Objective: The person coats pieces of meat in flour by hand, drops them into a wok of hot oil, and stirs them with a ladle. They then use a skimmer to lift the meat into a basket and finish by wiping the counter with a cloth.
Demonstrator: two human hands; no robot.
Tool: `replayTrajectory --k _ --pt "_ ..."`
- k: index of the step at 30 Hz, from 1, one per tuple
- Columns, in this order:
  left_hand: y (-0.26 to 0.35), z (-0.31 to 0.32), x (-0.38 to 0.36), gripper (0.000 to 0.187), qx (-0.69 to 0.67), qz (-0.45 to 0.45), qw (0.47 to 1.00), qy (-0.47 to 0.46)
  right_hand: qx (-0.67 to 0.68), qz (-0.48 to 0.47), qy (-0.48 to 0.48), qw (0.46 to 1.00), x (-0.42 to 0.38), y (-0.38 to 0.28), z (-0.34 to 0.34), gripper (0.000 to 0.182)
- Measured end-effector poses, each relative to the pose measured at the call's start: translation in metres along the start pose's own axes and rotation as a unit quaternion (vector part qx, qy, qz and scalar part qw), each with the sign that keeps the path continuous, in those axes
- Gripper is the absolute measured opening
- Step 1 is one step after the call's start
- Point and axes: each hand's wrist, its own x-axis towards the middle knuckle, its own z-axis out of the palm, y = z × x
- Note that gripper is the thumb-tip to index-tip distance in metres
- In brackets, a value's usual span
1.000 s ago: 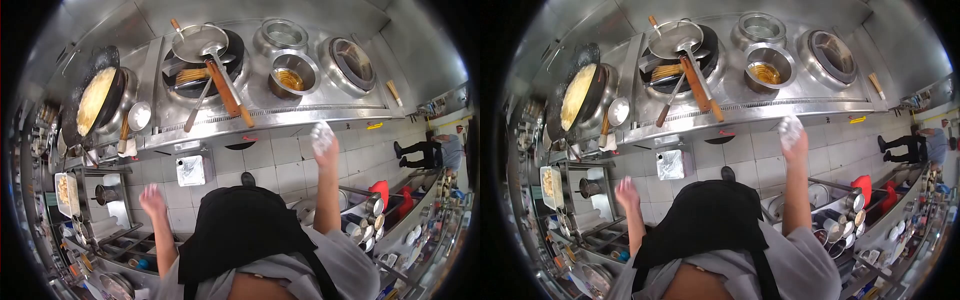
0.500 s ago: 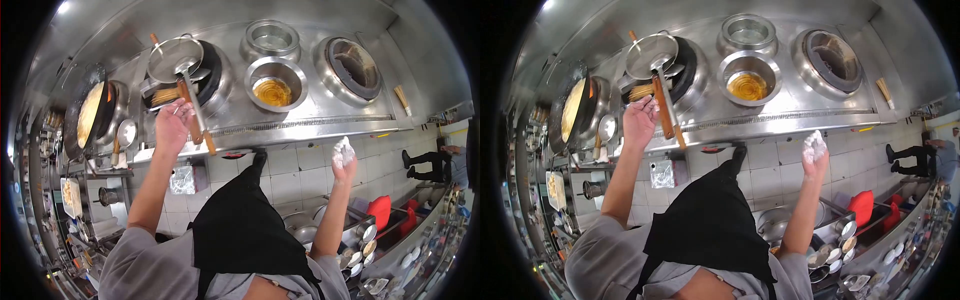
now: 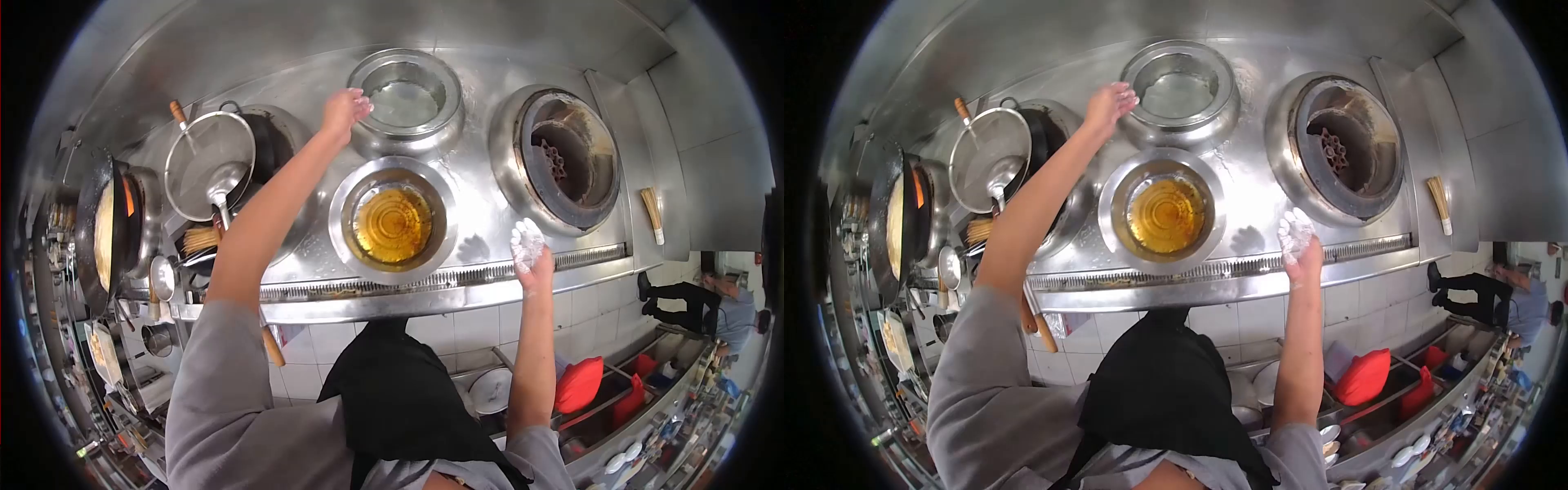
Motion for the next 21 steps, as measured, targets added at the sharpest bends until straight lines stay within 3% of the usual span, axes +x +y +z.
replayTrajectory --k 2,4,5,7,9,10,11,13,14,17,19,20,21 --pt "-0.042 0.012 0.073 0.024 0.041 0.019 0.999 0.015 -0.033 0.01 0.004 0.999 0.022 0.006 0.007 0.029" --pt "-0.087 0.008 0.138 0.021 0.329 0.15 0.928 0.086 -0.081 0.027 -0.016 0.996 0.053 0.017 -0.001 0.03" --pt "-0.098 0.012 0.146 0.021 0.331 0.147 0.928 0.088 -0.081 0.03 -0.015 0.996 0.07 0.023 -0.004 0.03" --pt "-0.115 0.028 0.162 0.021 0.508 0.148 0.828 0.185 -0.123 0.056 -0.007 0.991 0.108 0.036 0.008 0.032" --pt "-0.163 0.026 0.21 0.026 0.385 -0.028 0.916 0.111 -0.108 0.083 -0.027 0.99 0.148 0.047 0.032 0.03" --pt "-0.16 0.037 0.193 0.03 0.2 -0.121 0.972 0.001 -0.097 0.082 -0.037 0.991 0.171 0.053 0.044 0.029" --pt "-0.146 0.054 0.162 0.034 0.0 -0.206 0.973 -0.106 -0.087 0.082 -0.049 0.992 0.195 0.06 0.057 0.028" --pt "-0.121 0.092 0.115 0.04 0.16 -0.225 0.931 -0.24 -0.112 0.085 -0.079 0.987 0.24 0.074 0.085 0.026" --pt "-0.11 0.098 0.095 0.04 0.163 -0.226 0.93 -0.239 -0.109 0.086 -0.079 0.987 0.262 0.085 0.096 0.026" --pt "-0.075 0.115 0.055 0.036 0.182 -0.169 0.921 -0.299 -0.038 0.104 -0.059 0.992 0.307 0.108 0.102 0.024" --pt "-0.041 0.123 0.044 0.031 0.251 -0.093 0.914 -0.304 -0.304 0.046 -0.062 0.949 0.315 0.116 0.097 0.017" --pt "-0.027 0.131 0.052 0.03 0.311 0.026 0.899 -0.308 -0.152 0.058 -0.003 0.987 0.317 0.127 0.099 0.013" --pt "-0.013 0.142 0.065 0.029 0.365 0.143 0.868 -0.305 -0.155 0.059 -0.004 0.986 0.312 0.121 0.098 0.013"
